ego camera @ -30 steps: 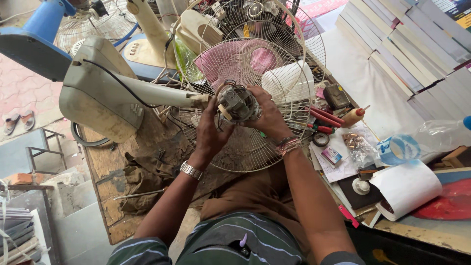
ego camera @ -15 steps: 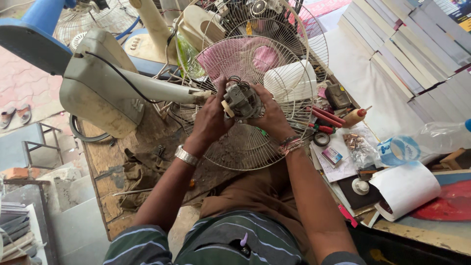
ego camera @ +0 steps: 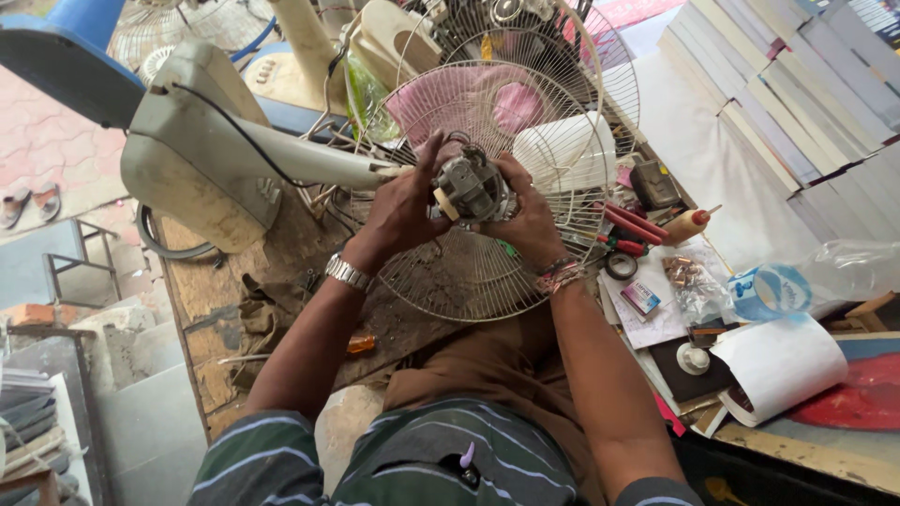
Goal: The person disassembles a table fan motor, removes the central cap and rotor, and reassembles the components using a screwdriver. They manipulate the motor housing and internal parts on a cluttered workbench.
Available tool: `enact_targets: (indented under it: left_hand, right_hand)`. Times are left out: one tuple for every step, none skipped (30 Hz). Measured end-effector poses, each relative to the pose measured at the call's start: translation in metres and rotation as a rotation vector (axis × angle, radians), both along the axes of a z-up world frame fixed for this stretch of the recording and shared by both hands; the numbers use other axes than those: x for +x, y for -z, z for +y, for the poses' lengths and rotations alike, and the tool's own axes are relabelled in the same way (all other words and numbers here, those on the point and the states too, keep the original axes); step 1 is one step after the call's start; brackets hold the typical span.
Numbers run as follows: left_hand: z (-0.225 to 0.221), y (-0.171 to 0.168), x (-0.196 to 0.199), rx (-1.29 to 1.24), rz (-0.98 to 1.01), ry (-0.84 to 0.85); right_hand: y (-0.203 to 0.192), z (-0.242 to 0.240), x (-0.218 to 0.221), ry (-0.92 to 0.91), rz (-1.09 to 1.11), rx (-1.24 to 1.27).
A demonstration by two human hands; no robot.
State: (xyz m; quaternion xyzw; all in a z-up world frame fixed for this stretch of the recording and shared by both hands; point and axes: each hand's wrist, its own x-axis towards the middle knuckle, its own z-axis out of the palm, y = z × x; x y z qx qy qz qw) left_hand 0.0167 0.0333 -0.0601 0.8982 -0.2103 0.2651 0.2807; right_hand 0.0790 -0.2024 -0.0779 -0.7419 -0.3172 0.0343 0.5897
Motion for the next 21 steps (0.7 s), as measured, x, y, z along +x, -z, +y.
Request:
enact_targets:
  left_hand:
    - [0.001, 0.003, -0.003, -0.042, 0.043, 0.001]
    - [0.002, 0.005, -0.001, -0.082, 0.079, 0.008]
    - [0.003, 0.006, 0.001, -0.121, 0.115, 0.015]
    - [0.002, 0.009, 0.003, -0.142, 0.087, 0.015]
    - [0.002, 0.013, 0.005, -0.163, 0.060, 0.015]
    - [0.001, 0.017, 0.003, -0.185, 0.040, 0.012]
    - [0.000, 0.021, 0.002, -0.193, 0.035, 0.030]
    - [0.000, 0.023, 0.003, -0.199, 0.023, 0.049]
    - [-0.001, 0.023, 0.003, -0.206, 0.011, 0.067]
    - [-0.001, 0.020, 0.002, -0.206, 0.065, 0.052]
    - [-0.003, 0.017, -0.001, -0.207, 0.118, 0.038]
    - [-0.006, 0.014, -0.008, -0.207, 0.176, 0.021]
    - [-0.010, 0.010, -0.017, -0.230, 0.152, 0.006]
    - [-0.016, 0.005, -0.024, -0.252, 0.123, 0.000]
    - [-0.021, -0.002, -0.030, -0.274, 0.095, -0.006]
    - [-0.028, -0.007, -0.035, -0.225, 0.028, -0.047]
    - [-0.034, -0.012, -0.041, -0.177, -0.040, -0.089]
    - [-0.040, -0.014, -0.047, -0.132, -0.100, -0.139]
    - [-0.047, -0.015, -0.046, -0.135, -0.105, -0.184]
    - [-0.054, -0.015, -0.045, -0.140, -0.112, -0.233]
    - [-0.058, -0.015, -0.046, -0.145, -0.119, -0.282]
  right_hand:
    - [0.000, 0.000, -0.003, 0.013, -0.012, -0.008]
    - [-0.002, 0.000, -0.002, -0.004, 0.019, -0.018]
    - [-0.004, 0.001, -0.001, -0.022, 0.050, -0.027]
    - [-0.006, 0.000, -0.001, -0.035, 0.082, -0.037]
    - [-0.008, -0.001, 0.000, -0.026, 0.053, -0.061]
    - [-0.007, 0.000, -0.002, -0.020, 0.031, -0.087]
    - [-0.006, 0.000, -0.004, -0.014, 0.009, -0.113]
    - [-0.006, 0.001, -0.004, 0.013, 0.035, -0.101]
    - [-0.006, 0.002, -0.005, 0.039, 0.061, -0.088]
    - [-0.006, 0.004, -0.005, 0.064, 0.085, -0.073]
    - [-0.006, 0.005, -0.004, 0.066, 0.046, -0.069]
    - [-0.004, 0.007, -0.006, 0.065, 0.012, -0.064]
    - [-0.002, 0.008, -0.007, 0.065, -0.022, -0.060]
    - [-0.001, 0.007, -0.005, 0.053, 0.017, -0.030]
    - [0.000, 0.006, -0.003, 0.040, 0.056, 0.000]
    - [0.002, 0.005, -0.001, 0.028, 0.097, 0.029]
    - [0.003, 0.004, 0.002, 0.030, 0.101, 0.034]
    - [0.006, 0.004, 0.002, 0.023, 0.112, 0.035]
    - [0.010, 0.004, 0.002, 0.016, 0.123, 0.036]
    - [0.013, 0.004, 0.001, 0.018, 0.089, 0.023]
    - [0.016, 0.004, 0.000, 0.020, 0.054, 0.011]
